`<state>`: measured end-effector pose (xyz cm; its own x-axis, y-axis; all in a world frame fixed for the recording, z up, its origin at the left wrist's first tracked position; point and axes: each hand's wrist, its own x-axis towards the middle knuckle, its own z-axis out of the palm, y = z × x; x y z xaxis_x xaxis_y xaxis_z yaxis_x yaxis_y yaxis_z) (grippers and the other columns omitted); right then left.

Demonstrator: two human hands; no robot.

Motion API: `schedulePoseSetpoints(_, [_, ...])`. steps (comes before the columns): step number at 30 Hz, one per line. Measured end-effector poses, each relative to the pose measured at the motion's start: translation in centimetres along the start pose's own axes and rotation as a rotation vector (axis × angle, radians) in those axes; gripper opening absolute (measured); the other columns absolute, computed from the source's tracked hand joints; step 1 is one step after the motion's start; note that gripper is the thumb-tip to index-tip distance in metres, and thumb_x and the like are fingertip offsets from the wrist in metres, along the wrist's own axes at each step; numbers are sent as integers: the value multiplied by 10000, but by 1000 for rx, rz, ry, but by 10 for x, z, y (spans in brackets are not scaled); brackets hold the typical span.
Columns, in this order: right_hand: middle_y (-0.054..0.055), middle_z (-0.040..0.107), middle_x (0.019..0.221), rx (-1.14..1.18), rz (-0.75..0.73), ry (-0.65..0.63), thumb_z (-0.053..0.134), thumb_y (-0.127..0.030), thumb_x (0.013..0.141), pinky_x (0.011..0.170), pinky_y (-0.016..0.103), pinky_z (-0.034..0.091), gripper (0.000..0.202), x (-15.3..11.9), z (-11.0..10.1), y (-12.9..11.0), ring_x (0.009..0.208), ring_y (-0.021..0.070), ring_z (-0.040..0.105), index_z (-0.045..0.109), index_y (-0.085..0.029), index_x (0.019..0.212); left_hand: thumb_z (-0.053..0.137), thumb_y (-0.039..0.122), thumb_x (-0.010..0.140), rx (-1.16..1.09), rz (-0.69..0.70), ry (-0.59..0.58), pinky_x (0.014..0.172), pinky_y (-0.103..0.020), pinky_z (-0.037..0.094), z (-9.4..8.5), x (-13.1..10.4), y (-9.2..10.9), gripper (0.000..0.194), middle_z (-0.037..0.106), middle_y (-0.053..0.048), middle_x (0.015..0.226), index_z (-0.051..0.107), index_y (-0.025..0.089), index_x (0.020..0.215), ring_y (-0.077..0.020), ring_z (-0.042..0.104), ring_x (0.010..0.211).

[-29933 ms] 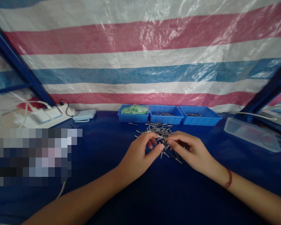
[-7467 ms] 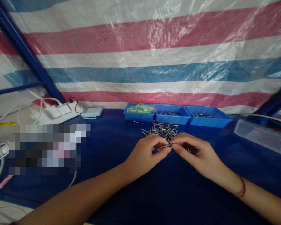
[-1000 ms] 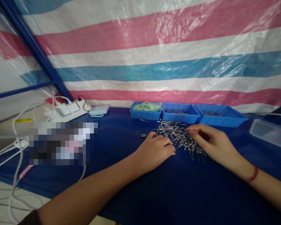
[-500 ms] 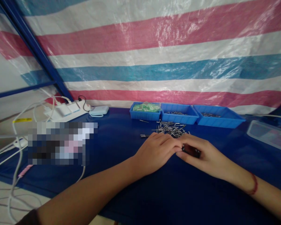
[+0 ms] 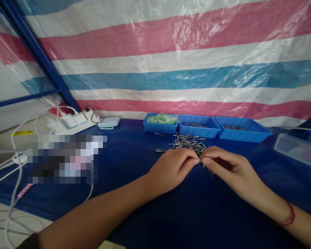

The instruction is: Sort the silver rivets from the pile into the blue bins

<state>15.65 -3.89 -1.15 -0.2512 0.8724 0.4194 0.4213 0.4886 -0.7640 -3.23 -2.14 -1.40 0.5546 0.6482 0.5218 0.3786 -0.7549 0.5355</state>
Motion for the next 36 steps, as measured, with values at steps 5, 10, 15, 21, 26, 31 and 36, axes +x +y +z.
schedulePoseSetpoints(5, [12, 619, 719, -38, -41, -17, 588, -285, 824, 560, 243, 442, 121, -1, 0, -1, 650, 130, 571, 638, -218, 736, 547, 264, 874, -62, -9, -4, 748, -239, 464, 3, -2, -1, 142, 662, -23, 861, 576, 159, 966, -132, 619, 782])
schedulePoseSetpoints(10, [14, 615, 756, 9, -36, 25, 619, -281, 802, 562, 235, 450, 76, -2, 2, 2, 682, 129, 579, 644, -225, 757, 547, 243, 879, -113, -44, 15, 774, -243, 470, 3, -1, -1, 117, 683, -26, 920, 606, 180, 958, -141, 635, 825])
schedulePoseSetpoints(15, [11, 618, 787, 99, -8, 71, 648, -276, 777, 580, 231, 473, 51, -1, 4, 0, 706, 126, 590, 664, -240, 811, 541, 225, 879, -149, -92, 45, 726, -228, 463, 4, 0, 0, 106, 685, -12, 860, 621, 176, 928, -128, 630, 766])
schedulePoseSetpoints(21, [11, 624, 827, 144, -20, 37, 633, -243, 792, 631, 240, 497, 110, -1, 2, -4, 742, 123, 601, 694, -265, 881, 514, 217, 890, -203, -142, 32, 715, -218, 450, 5, -1, 1, 118, 681, -1, 821, 617, 171, 924, -119, 628, 756])
schedulePoseSetpoints(26, [16, 605, 861, 132, -23, 78, 637, -228, 789, 612, 225, 485, 97, -1, 2, -1, 766, 119, 598, 696, -266, 856, 498, 209, 894, -234, -176, 21, 709, -210, 447, 3, -1, 4, 128, 678, 2, 797, 617, 162, 895, -110, 622, 738])
schedulePoseSetpoints(31, [25, 593, 893, 87, -41, 96, 637, -232, 790, 593, 230, 476, 83, -2, 2, 0, 780, 130, 597, 690, -258, 848, 542, 231, 862, -225, -166, 21, 691, -222, 446, 3, 0, 4, 112, 662, 3, 789, 616, 163, 911, -113, 603, 714])
schedulePoseSetpoints(36, [33, 595, 878, 11, -74, 85, 612, -242, 809, 588, 251, 475, 86, -2, 2, -3, 797, 151, 598, 679, -254, 862, 582, 217, 828, -206, -157, 65, 665, -231, 449, 5, 1, 2, 75, 649, 7, 770, 614, 171, 879, -113, 585, 690])
